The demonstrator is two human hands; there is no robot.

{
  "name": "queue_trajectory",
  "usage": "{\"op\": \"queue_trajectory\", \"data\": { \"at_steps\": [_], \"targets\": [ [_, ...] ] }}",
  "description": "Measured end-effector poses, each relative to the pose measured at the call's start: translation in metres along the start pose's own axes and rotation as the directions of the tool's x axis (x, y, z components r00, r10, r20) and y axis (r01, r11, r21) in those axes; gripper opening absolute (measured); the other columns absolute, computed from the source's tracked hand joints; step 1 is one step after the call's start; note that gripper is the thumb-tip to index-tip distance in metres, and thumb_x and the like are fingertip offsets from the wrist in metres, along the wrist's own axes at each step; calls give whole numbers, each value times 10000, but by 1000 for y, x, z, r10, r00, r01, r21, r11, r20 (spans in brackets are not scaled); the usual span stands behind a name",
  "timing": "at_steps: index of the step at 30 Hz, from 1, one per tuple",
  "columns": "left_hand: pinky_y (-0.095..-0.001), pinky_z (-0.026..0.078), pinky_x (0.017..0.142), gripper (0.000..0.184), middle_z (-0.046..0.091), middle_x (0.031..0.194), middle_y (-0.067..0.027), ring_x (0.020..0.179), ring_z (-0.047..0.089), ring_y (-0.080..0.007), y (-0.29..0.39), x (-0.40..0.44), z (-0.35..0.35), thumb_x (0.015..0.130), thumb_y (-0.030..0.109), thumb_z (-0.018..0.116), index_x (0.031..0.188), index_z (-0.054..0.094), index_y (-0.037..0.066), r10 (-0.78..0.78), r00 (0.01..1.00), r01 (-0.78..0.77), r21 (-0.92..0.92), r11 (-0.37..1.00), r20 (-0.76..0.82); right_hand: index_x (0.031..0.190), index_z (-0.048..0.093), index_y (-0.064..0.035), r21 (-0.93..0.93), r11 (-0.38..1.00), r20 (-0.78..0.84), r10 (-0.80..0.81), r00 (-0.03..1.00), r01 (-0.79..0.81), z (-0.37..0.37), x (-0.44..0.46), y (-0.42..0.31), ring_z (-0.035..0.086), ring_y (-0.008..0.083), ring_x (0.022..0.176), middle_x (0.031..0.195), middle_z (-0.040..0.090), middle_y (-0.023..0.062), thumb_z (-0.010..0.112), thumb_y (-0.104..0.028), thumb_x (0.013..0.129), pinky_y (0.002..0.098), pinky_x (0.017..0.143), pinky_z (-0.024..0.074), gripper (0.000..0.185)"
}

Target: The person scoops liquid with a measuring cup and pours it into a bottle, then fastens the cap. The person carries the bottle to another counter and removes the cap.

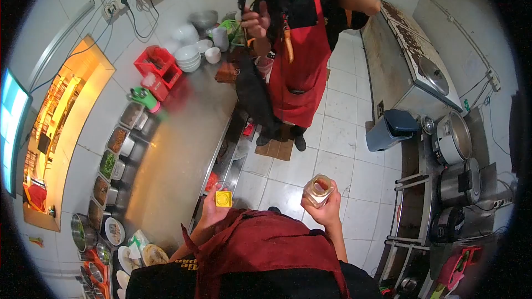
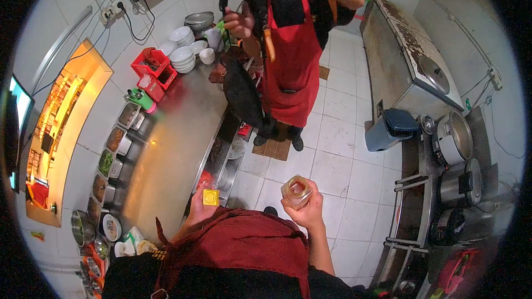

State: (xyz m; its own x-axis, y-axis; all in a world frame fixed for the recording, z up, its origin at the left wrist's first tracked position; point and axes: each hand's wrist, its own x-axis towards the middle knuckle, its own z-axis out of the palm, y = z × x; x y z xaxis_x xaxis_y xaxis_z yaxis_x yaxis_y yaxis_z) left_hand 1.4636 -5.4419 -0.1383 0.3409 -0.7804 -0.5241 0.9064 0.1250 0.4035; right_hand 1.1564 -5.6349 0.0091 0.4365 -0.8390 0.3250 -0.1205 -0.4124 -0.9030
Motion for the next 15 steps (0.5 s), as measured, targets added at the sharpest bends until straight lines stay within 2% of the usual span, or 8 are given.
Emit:
{"op": "queue_trajectory", "data": {
  "at_steps": [5,8,15],
  "targets": [
    [-432,518,729,204,662,979,5,894,655,-218,2,1,5,987,422,540,1031,606,234,8,1000,-8,5,1000,1,1182,545,-6,14,1000,-7,-26,1000,26,1,-1,7,650,172,922,1018,657,87,844,-156,666,317,841,531,615],
    [-431,515,728,187,664,980,3,884,655,-217,3,3,6,989,406,541,1031,606,236,-8,999,9,-24,1000,33,1186,545,-6,65,998,-8,11,1000,-10,2,-1,8,648,174,934,1035,654,86,852,-164,662,320,848,531,627],
    [-438,520,734,195,668,954,7,868,658,-221,3,6,7,969,410,573,1025,614,228,-16,1000,16,-8,1000,13,1188,544,-6,-7,999,-4,40,999,-40,1,-2,5,656,178,926,1014,665,85,853,-173,661,323,853,531,633]
  ]
}}
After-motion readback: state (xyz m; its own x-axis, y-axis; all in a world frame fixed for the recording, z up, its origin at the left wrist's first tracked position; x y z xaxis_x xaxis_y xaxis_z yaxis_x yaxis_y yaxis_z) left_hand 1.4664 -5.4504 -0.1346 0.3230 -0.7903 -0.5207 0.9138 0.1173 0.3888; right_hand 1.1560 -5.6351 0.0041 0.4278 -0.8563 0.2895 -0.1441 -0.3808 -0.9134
